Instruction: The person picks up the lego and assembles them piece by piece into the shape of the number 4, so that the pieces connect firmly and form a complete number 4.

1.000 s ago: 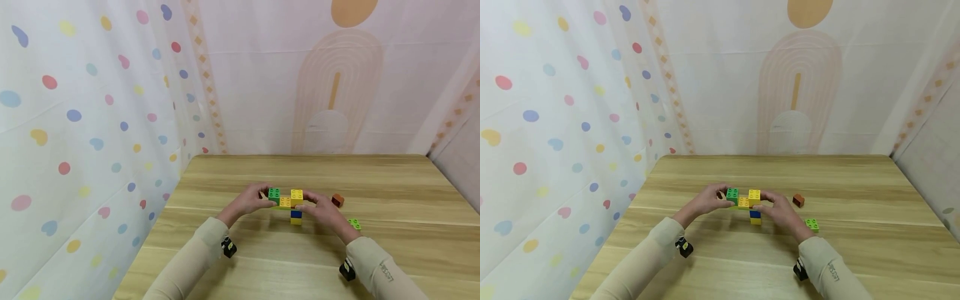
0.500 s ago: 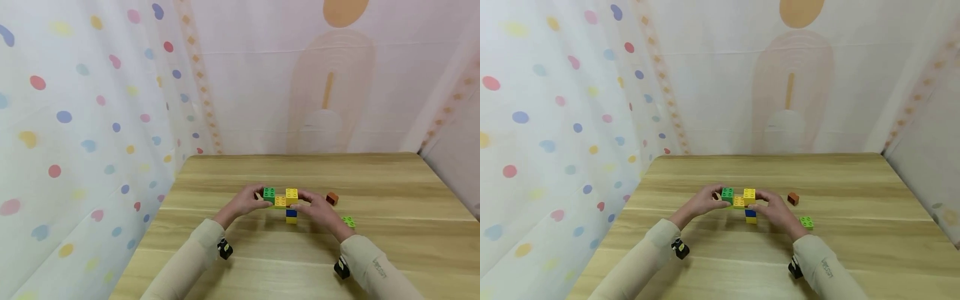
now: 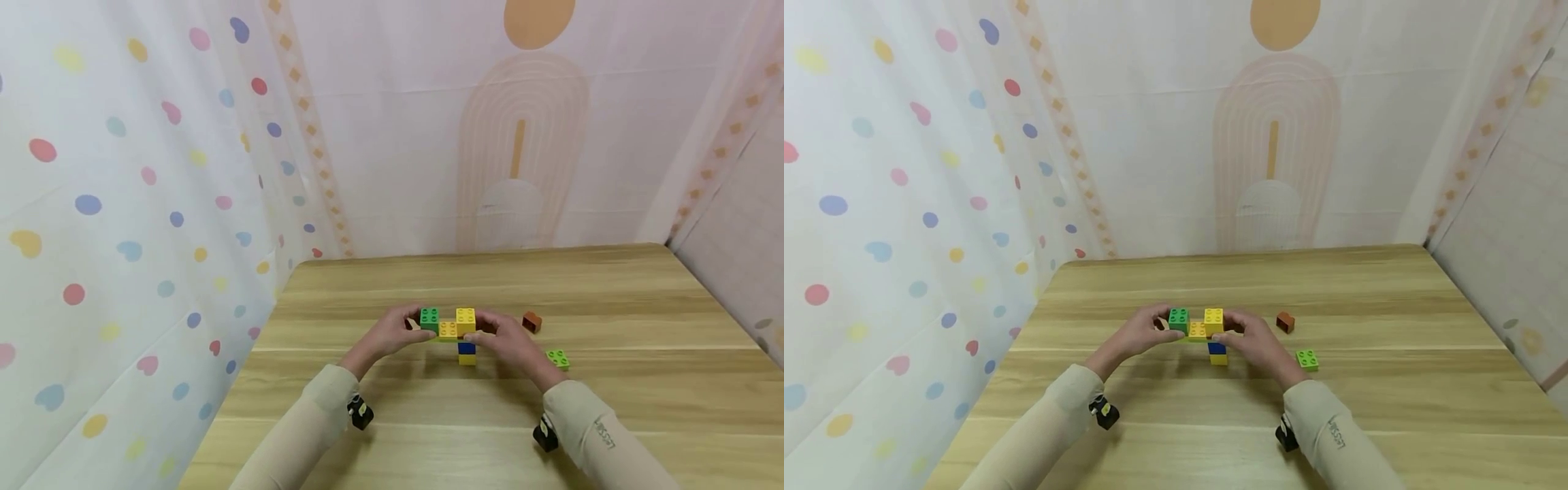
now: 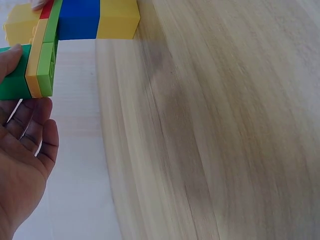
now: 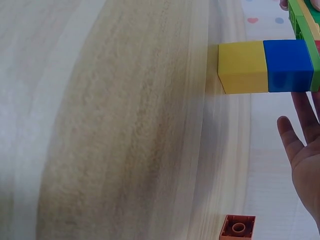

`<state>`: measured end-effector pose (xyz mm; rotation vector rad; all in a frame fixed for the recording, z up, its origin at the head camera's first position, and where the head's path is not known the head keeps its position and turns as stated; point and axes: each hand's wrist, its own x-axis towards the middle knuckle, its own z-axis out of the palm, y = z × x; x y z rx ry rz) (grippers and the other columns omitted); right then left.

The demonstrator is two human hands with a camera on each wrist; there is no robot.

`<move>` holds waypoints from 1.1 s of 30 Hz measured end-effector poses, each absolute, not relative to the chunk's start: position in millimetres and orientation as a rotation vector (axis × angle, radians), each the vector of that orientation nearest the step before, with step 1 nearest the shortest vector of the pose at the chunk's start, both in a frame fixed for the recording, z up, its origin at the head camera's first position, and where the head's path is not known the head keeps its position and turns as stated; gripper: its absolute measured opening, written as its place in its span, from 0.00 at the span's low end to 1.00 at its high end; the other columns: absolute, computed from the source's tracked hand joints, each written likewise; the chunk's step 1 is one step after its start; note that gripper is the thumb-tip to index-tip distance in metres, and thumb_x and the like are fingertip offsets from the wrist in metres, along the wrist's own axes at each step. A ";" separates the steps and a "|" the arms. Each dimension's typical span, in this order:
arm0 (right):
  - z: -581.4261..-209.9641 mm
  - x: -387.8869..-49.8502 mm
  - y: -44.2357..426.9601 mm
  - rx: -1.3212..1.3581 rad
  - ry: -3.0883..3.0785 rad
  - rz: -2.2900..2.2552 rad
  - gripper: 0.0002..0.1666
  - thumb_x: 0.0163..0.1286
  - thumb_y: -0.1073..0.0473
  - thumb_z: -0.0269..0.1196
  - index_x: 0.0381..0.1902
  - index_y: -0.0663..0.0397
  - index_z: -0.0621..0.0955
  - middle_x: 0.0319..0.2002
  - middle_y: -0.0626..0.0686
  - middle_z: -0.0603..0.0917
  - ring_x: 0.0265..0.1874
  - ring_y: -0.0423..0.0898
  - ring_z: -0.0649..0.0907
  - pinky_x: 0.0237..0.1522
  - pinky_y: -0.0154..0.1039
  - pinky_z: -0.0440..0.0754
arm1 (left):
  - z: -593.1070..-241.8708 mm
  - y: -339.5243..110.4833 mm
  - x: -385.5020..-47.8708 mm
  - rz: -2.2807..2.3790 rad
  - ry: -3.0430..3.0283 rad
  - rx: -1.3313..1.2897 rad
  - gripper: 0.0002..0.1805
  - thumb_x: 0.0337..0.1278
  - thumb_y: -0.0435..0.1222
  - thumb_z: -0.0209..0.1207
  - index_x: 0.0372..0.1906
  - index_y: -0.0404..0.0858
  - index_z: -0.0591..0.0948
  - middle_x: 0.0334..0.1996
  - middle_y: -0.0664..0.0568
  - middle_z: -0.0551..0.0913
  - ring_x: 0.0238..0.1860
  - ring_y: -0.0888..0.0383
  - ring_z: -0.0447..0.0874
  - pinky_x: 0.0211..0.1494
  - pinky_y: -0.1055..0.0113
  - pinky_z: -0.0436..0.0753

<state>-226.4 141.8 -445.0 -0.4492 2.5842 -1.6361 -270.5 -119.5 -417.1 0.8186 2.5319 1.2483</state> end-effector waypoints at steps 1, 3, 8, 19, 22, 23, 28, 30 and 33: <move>-445.3 -226.6 141.5 -0.448 2.587 -1.633 0.26 0.68 0.49 0.67 0.60 0.53 0.80 0.50 0.50 0.83 0.51 0.50 0.80 0.55 0.50 0.77 | -417.1 -119.9 -270.1 1.247 2.533 0.816 0.13 0.60 0.42 0.68 0.48 0.45 0.82 0.37 0.54 0.80 0.41 0.47 0.77 0.37 0.63 0.77; -445.5 -226.7 141.1 -0.443 2.585 -1.631 0.26 0.68 0.49 0.67 0.60 0.54 0.80 0.50 0.50 0.83 0.50 0.49 0.80 0.54 0.50 0.78 | -417.0 -120.4 -269.6 1.243 2.538 0.809 0.13 0.60 0.42 0.68 0.48 0.45 0.82 0.37 0.54 0.80 0.41 0.48 0.77 0.37 0.63 0.77; -445.8 -227.7 140.2 -0.431 2.574 -1.655 0.26 0.68 0.50 0.67 0.61 0.55 0.79 0.51 0.51 0.82 0.53 0.51 0.79 0.56 0.52 0.76 | -416.2 -120.2 -270.0 1.264 2.525 0.795 0.14 0.58 0.43 0.69 0.47 0.44 0.82 0.38 0.53 0.81 0.38 0.53 0.78 0.36 0.63 0.79; -442.1 -229.0 162.3 -0.459 2.634 -1.579 0.33 0.72 0.47 0.63 0.68 0.57 0.73 0.59 0.57 0.80 0.59 0.58 0.77 0.58 0.57 0.74 | -422.1 -115.0 -272.7 1.238 2.528 0.846 0.15 0.56 0.38 0.70 0.48 0.42 0.82 0.35 0.55 0.83 0.37 0.58 0.81 0.38 0.65 0.81; -437.6 -232.0 195.9 -0.349 2.696 -1.535 0.35 0.76 0.45 0.57 0.72 0.61 0.68 0.62 0.63 0.76 0.61 0.61 0.75 0.59 0.59 0.72 | -422.2 -111.2 -272.3 1.231 2.525 0.833 0.14 0.57 0.39 0.70 0.47 0.43 0.82 0.35 0.56 0.83 0.38 0.56 0.81 0.38 0.64 0.81; -437.2 -233.2 208.9 -0.318 2.724 -1.511 0.35 0.77 0.45 0.55 0.72 0.62 0.67 0.63 0.65 0.75 0.61 0.63 0.74 0.59 0.60 0.71 | -422.3 -110.3 -272.4 1.231 2.526 0.834 0.14 0.57 0.38 0.70 0.46 0.43 0.82 0.35 0.56 0.83 0.38 0.56 0.81 0.39 0.64 0.81; -447.6 -236.0 256.5 -0.217 2.829 -1.346 0.35 0.78 0.46 0.53 0.69 0.68 0.69 0.64 0.71 0.71 0.62 0.68 0.71 0.60 0.63 0.68 | -421.8 -107.1 -271.9 1.217 2.533 0.853 0.12 0.56 0.38 0.70 0.44 0.43 0.82 0.34 0.57 0.83 0.39 0.56 0.81 0.39 0.65 0.81; -453.1 -236.6 264.1 -0.221 2.849 -1.307 0.35 0.78 0.46 0.55 0.67 0.71 0.70 0.64 0.72 0.72 0.62 0.70 0.70 0.60 0.63 0.68 | -420.4 -105.2 -271.4 1.205 2.535 0.851 0.12 0.56 0.39 0.71 0.44 0.43 0.82 0.35 0.57 0.83 0.40 0.55 0.81 0.39 0.65 0.81; -457.9 -237.8 270.4 -0.250 2.820 -1.293 0.34 0.77 0.48 0.57 0.66 0.72 0.70 0.63 0.73 0.71 0.61 0.71 0.70 0.59 0.63 0.69 | -417.1 -102.1 -270.6 1.187 2.538 0.847 0.13 0.56 0.39 0.71 0.44 0.43 0.82 0.35 0.57 0.83 0.41 0.54 0.81 0.39 0.66 0.80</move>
